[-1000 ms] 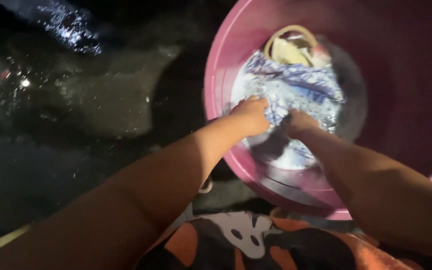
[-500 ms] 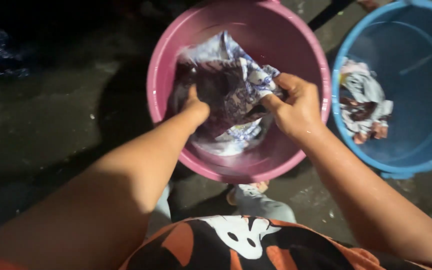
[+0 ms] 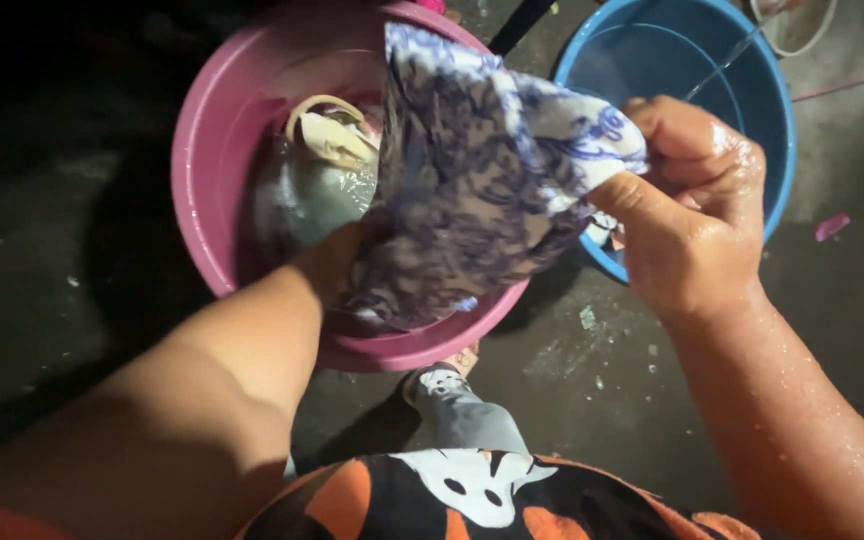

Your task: Hand-washing various pieces of clothing in a pink tub of soapy water.

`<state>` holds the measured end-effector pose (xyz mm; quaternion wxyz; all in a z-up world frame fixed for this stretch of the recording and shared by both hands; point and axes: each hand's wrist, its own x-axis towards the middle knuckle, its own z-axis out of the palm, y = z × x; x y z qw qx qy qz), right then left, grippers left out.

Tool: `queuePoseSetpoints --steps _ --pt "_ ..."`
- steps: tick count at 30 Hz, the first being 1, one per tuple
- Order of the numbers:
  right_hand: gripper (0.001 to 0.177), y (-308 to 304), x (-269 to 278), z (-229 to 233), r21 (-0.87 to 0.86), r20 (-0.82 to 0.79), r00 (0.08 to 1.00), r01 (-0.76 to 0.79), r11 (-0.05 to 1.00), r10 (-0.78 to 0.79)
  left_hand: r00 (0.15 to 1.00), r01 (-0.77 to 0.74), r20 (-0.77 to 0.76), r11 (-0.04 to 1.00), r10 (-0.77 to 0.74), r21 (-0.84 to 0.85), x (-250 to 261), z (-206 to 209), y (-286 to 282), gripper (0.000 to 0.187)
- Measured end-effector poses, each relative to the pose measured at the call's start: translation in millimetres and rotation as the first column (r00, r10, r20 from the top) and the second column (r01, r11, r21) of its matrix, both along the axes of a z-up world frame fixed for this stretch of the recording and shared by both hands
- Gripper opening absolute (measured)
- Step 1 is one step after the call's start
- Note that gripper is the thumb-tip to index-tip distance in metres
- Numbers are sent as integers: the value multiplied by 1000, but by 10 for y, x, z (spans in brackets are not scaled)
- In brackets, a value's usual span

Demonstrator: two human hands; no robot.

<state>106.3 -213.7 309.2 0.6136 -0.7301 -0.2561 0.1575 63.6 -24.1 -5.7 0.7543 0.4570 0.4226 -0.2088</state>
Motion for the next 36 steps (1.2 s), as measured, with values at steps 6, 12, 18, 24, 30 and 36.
queuePoseSetpoints --steps 6,12,18,24,30,36 --pt "23 -345 352 -971 -463 -14 999 39 886 -51 976 -128 215 914 46 385 -2 68 -229 32" --pt "51 -341 842 -2583 -533 -247 956 2 846 -158 830 -97 399 604 -390 791 -339 986 -265 25" --pt "78 762 921 -2840 -667 -442 810 -10 745 -384 548 -122 465 483 -696 867 -744 1212 5 22" --pt "38 494 676 -3088 -517 -527 770 46 855 -359 592 -155 390 375 -705 914 -982 1065 477 23" --pt "57 -463 367 -2971 -522 -174 954 121 844 -244 720 496 -228 256 -656 830 -837 676 872 46" --pt "126 209 223 -3397 -898 -140 976 -197 393 168 465 850 -542 183 -700 493 -132 -276 563 120"
